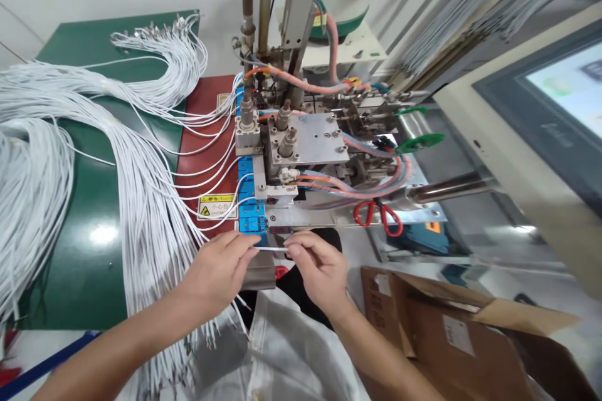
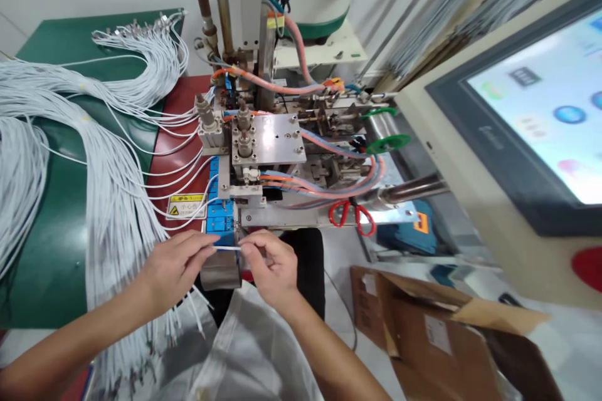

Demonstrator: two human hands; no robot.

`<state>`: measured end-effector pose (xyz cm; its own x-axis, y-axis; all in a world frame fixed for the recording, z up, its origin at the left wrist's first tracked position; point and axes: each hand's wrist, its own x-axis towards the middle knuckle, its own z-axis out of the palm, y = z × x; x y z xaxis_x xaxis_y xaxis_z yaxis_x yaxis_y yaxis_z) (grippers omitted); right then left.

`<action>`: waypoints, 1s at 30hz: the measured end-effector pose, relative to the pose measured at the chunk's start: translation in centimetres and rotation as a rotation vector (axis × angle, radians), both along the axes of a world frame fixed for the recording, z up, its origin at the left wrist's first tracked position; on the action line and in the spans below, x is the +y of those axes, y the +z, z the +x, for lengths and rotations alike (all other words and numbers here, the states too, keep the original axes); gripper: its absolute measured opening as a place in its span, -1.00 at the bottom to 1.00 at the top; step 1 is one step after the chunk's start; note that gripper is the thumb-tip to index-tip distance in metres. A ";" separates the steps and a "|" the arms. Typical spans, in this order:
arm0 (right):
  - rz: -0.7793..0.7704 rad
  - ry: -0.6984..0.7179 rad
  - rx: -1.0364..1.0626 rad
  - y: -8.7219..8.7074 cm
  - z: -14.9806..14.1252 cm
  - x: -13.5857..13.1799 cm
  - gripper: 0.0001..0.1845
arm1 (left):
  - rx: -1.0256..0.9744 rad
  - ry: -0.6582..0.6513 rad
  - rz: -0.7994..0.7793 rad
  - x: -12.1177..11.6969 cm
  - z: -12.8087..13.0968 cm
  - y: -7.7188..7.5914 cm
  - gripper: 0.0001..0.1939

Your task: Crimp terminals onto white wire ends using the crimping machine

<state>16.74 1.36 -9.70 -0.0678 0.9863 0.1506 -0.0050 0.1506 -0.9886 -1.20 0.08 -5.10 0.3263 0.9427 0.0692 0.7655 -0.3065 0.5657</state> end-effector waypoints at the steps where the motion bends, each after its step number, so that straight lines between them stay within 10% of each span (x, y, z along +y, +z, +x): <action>1: 0.013 0.015 -0.054 0.3 -0.1 0.1 -0.90 | -0.034 -0.001 0.010 0.0 0.4 -0.2 -0.76; 10: -0.147 -0.080 0.024 0.8 -1.6 -0.1 -0.85 | -0.288 0.081 0.070 0.1 1.7 -1.5 -0.78; 19: 0.043 -0.039 -0.129 1.1 -1.8 0.2 -0.89 | -0.454 0.209 -0.316 0.9 1.4 -0.6 -0.84; 30: 0.000 -0.139 -0.164 1.4 -3.1 0.0 -0.90 | -0.561 0.353 -0.346 0.4 1.7 -1.9 -0.88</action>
<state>13.65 1.36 -8.26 0.0455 0.9878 0.1489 0.1771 0.1387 -0.9744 0.50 0.44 -7.03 0.0029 0.9831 -0.1833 0.3532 0.1705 0.9199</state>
